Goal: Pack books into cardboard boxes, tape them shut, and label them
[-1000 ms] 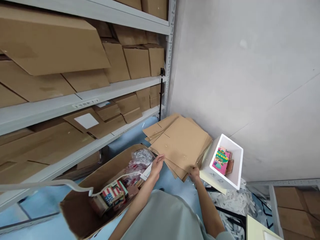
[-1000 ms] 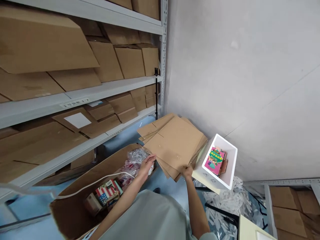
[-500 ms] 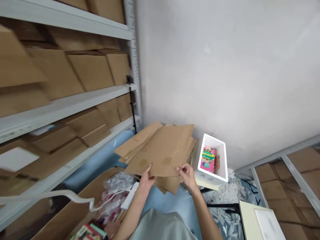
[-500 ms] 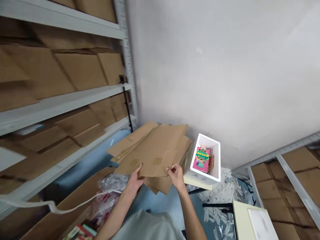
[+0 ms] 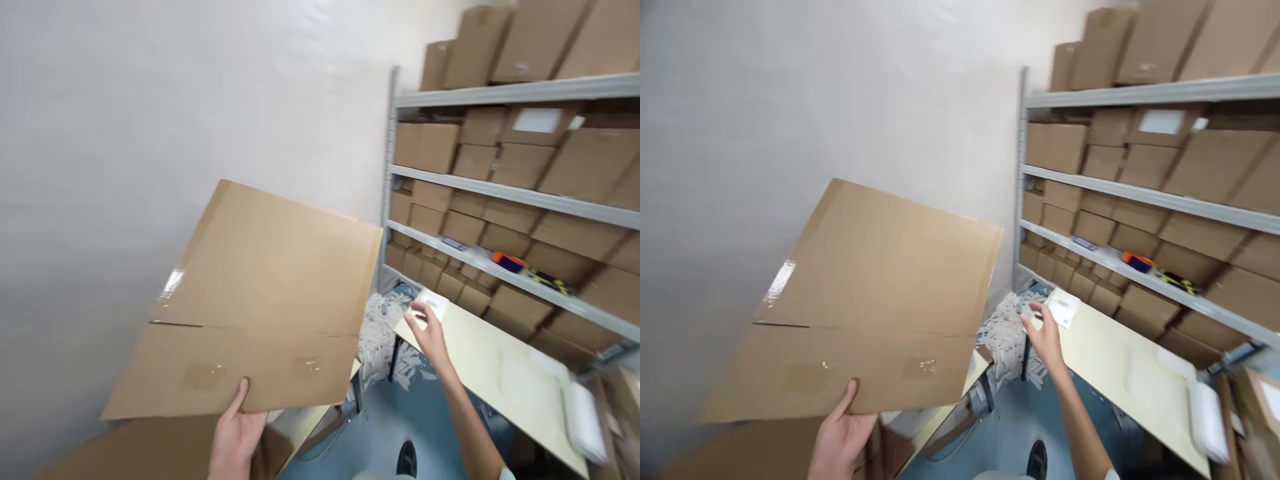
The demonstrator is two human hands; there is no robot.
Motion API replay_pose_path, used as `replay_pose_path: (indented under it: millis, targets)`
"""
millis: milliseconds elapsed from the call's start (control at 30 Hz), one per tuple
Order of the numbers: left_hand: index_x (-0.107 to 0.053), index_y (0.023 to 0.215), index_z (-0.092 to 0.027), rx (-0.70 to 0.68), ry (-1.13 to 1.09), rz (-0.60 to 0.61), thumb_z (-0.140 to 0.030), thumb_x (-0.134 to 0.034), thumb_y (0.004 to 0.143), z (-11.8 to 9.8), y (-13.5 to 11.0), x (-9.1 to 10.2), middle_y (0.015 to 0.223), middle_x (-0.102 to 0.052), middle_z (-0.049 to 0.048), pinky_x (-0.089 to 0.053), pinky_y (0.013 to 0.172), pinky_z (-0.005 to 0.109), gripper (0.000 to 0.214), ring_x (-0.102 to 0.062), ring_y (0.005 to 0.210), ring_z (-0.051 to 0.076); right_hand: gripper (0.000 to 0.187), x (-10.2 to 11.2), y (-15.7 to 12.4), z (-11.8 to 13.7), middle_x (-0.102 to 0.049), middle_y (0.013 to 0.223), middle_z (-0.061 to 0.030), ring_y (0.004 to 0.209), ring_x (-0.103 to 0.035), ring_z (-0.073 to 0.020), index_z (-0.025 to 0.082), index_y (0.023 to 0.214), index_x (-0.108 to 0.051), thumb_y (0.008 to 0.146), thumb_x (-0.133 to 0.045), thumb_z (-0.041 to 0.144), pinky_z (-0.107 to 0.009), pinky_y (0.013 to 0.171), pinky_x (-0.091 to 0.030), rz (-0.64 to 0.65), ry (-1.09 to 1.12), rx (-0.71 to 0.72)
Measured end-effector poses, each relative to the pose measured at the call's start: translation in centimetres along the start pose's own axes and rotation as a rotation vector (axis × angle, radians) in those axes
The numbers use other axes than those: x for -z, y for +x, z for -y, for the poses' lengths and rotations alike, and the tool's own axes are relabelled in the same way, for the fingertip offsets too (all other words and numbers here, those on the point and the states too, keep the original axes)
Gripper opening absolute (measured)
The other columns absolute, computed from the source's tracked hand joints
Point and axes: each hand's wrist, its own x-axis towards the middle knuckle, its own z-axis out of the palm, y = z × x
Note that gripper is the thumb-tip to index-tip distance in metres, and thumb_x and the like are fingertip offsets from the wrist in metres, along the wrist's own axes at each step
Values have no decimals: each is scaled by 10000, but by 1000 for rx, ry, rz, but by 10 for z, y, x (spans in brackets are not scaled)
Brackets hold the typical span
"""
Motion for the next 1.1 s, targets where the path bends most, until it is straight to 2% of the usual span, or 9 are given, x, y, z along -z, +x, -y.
replay_pose_path:
  millis: [133, 300, 400, 533, 600, 667, 767, 867, 1100]
  targets:
    - [-738, 1477, -295, 58, 233, 141, -30, -612, 986, 86, 10, -105, 1298, -850, 23, -447, 1306, 361, 572, -751, 1343, 178, 539, 124, 40, -45, -764, 1397, -180, 1330, -714, -359, 223, 1325, -737, 979, -730, 636, -572, 1149, -591, -261, -196, 16]
    - [-810, 1165, -194, 228, 525, 262, 10, -716, 818, 217, 6, -219, 1020, -874, 43, -612, 1169, 381, 414, -844, 1064, 231, 735, 246, 46, -133, -674, 1569, -201, 1466, -630, -372, 210, 1458, -691, 898, -772, 679, -597, 1250, -504, -467, -281, -142]
    - [-800, 1021, -191, 297, 690, 388, -6, -777, 717, 283, -3, -264, 974, -866, 51, -686, 1040, 433, 357, -849, 983, 298, 835, 314, 35, -179, -646, 1602, -209, 1510, -588, -387, 212, 1469, -676, 776, -844, 647, -616, 1277, -452, -615, -202, -279]
    - [-817, 1008, -179, 344, 943, 750, -130, -950, 594, 346, -6, -304, 1039, -864, 112, -695, 930, 517, 438, -822, 1035, 426, 698, 381, 6, -212, -756, 1406, -193, 1325, -700, -359, 215, 1321, -715, 686, -847, 473, -568, 1180, -523, -691, 24, -396]
    - [-813, 963, -184, 349, 1051, 877, -176, -996, 544, 370, -3, -321, 1015, -856, 118, -676, 962, 549, 457, -797, 1064, 464, 568, 400, -12, -219, -800, 1247, -162, 1199, -732, -335, 219, 1176, -728, 654, -834, 415, -537, 1130, -544, -735, 44, -432]
    - [-789, 921, -206, 311, 1106, 913, -155, -994, 519, 394, 3, -337, 978, -840, 101, -638, 1060, 564, 454, -767, 1134, 476, 477, 410, -29, -221, -811, 1113, -131, 1118, -731, -323, 224, 1071, -717, 636, -821, 390, -518, 1084, -550, -794, 17, -472]
    - [-749, 1011, -235, 151, 1049, 901, -139, -973, 551, 433, 11, -358, 1103, -815, 81, -514, 1243, 527, 521, -711, 1282, 428, 423, 410, -44, -220, -810, 1042, -110, 1088, -716, -314, 221, 1046, -725, 656, -781, 375, -492, 1039, -551, -832, -25, -508]
    - [-708, 1131, -236, 50, 957, 902, -176, -930, 621, 468, 20, -374, 1230, -774, 77, -421, 1308, 466, 559, -683, 1318, 355, 453, 400, -46, -216, -803, 1006, -96, 1053, -707, -302, 207, 1078, -740, 670, -783, 399, -480, 1016, -556, -871, -92, -528]
    - [-737, 1059, -214, 217, 903, 1016, -214, -857, 616, 501, 57, -404, 1117, -782, 69, -476, 1206, 416, 459, -679, 1225, 349, 534, 381, -35, -200, -768, 1013, -85, 1049, -689, -293, 201, 1176, -729, 707, -803, 447, -469, 1023, -559, -937, -244, -571]
